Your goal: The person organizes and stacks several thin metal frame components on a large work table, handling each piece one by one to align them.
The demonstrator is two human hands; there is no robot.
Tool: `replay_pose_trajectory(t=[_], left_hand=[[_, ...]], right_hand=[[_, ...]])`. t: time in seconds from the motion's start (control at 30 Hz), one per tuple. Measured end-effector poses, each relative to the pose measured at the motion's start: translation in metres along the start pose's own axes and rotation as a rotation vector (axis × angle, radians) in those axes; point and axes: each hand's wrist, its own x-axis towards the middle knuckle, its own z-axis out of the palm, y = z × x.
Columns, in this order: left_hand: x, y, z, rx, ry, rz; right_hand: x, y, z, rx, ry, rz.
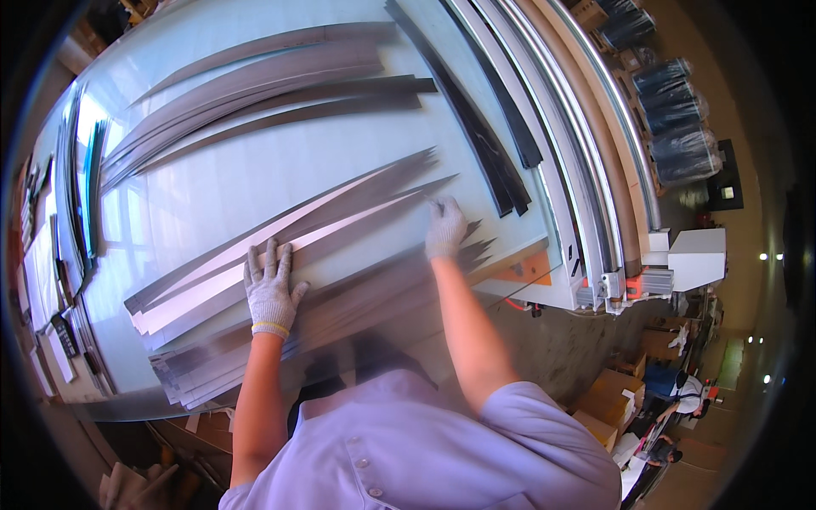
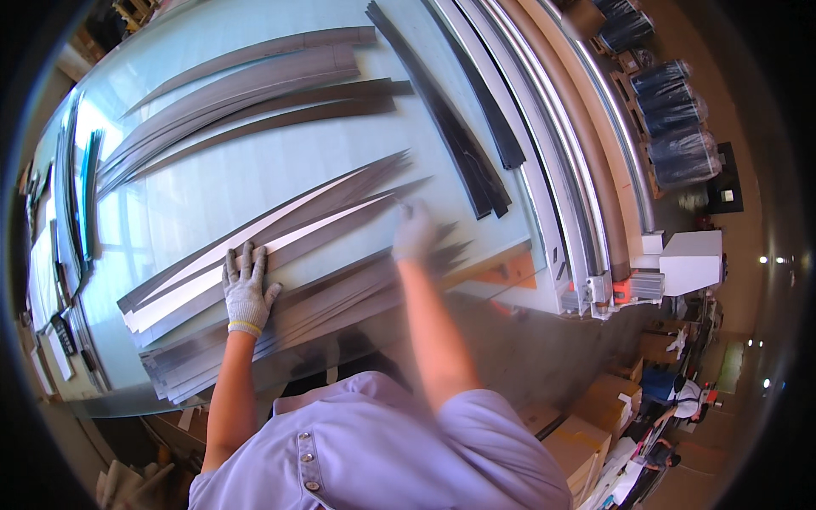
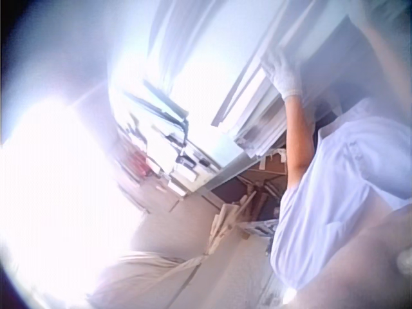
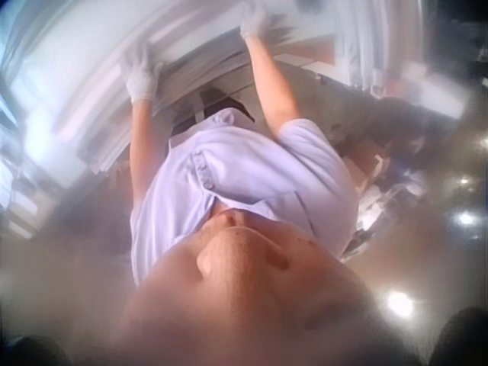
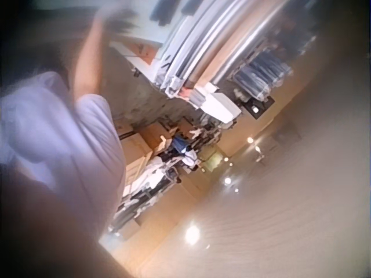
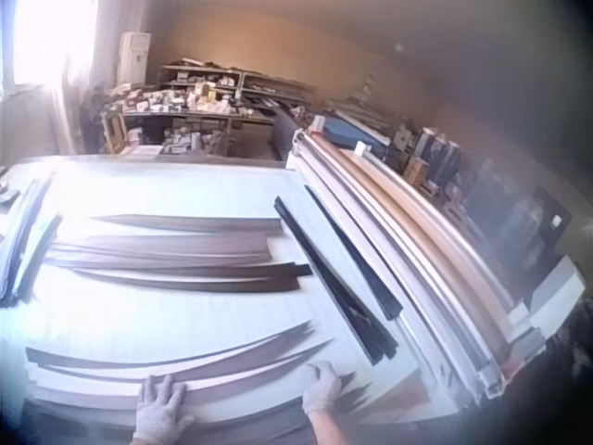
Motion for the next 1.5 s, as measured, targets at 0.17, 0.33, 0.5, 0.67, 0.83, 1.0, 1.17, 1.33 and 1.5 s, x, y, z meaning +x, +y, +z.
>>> replay_pose_trajectory(t=[0.17,0.33,0.5,0.67,0.83,1.0,1.17,1.33,1.5], left_hand=[[0.002,0.006,-0.001,0.001,-0.016,-0.023],[0.0,0.003,0.002,0.014,-0.015,-0.026],[0.002,0.005,0.002,0.02,-0.034,-0.03],[0.002,0.007,-0.001,0.024,-0.05,-0.033],[0.001,0.006,0.0,0.021,-0.052,-0.036],[0.001,0.002,0.006,0.021,-0.021,-0.022],[0.001,0.0,0.008,0.031,-0.001,-0.009],[0.013,0.009,-0.008,-0.01,0.096,0.011],[0.073,0.065,0.0,-0.313,0.19,0.043]], right_hand=[[0.027,0.013,0.023,0.177,0.077,-0.053],[0.023,0.002,0.018,0.129,0.03,-0.064],[0.024,0.002,0.016,0.127,0.028,-0.091],[0.022,0.005,0.021,0.136,0.025,-0.135],[0.011,-0.006,0.026,0.138,-0.065,-0.077],[-0.002,-0.015,0.032,0.1,-0.103,-0.175],[-0.022,-0.033,0.045,0.03,-0.13,-0.311],[-0.029,-0.039,0.052,0.114,-0.161,-0.423],[-0.033,-0.04,0.049,0.16,-0.229,-0.391]])
